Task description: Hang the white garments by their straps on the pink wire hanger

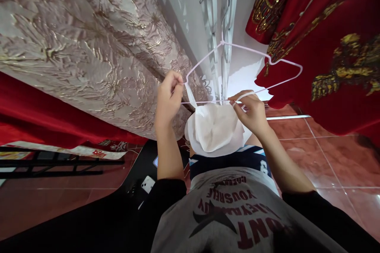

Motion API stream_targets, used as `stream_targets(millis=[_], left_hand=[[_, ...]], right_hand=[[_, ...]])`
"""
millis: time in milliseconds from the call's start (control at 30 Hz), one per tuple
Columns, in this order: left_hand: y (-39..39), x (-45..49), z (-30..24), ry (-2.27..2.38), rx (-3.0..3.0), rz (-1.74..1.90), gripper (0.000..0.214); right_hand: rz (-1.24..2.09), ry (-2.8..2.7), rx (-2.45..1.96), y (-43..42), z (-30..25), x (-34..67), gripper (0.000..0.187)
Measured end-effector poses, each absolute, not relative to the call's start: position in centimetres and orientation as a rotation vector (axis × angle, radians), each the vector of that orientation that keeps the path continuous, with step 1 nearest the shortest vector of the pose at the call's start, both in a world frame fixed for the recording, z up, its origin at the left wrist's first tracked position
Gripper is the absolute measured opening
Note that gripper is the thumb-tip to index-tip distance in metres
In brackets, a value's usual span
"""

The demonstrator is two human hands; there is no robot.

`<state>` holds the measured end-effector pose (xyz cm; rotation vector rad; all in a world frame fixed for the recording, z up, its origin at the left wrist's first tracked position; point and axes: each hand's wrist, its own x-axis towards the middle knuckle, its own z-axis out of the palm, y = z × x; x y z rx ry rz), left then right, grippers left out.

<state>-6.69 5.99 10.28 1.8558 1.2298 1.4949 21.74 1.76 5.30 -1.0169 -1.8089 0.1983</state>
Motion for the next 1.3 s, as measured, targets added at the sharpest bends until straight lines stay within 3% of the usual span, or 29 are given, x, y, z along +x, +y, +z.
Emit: stream_targets(millis=[267, 400, 633, 767, 900, 1000, 1067, 1167, 1300], left_hand=[[2.7, -3.1, 3.1, 1.010, 0.894, 1.903, 0.047], [1.4, -1.5, 2.3, 0.978, 0.793, 2.024, 0.047], [3.3, -5.4, 4.5, 0.909, 0.879, 1.988, 0.046], [3.9, -6.3, 4.8, 0.956, 0.862, 1.927, 0.049], [4.1, -6.4, 4.7, 0.936, 0.855, 1.943, 0.046], [4.2, -6.3, 4.6, 0.910, 0.845, 1.893, 0.042], [4.3, -6.1, 4.4, 0.933, 0.829, 1.875, 0.041], [4.2, -5.8, 4.1, 0.954, 0.810, 1.866, 0.043], [3.8, -5.1, 3.7, 0.883, 0.799, 1.843, 0.044]], right_hand=[[0.219, -1.789, -1.048, 1.4, 5.7, 21.5, 0.022], [0.237, -1.712, -1.013, 1.0, 6.5, 23.1, 0.018], [-0.079, -1.281, -0.997, 2.8, 7.2, 32.1, 0.023], [0.177, -1.585, -1.139, 3.9, 10.0, 32.9, 0.015], [0.350, -1.817, -1.235, 4.5, 13.8, 30.9, 0.044], [0.310, -1.891, -1.264, 4.8, 15.4, 29.6, 0.048], [0.286, -1.914, -1.256, 4.7, 15.8, 28.9, 0.043], [0.131, -1.880, -1.155, 3.6, 15.4, 27.3, 0.013], [-0.137, -1.742, -0.793, 1.7, 12.4, 24.3, 0.021]])
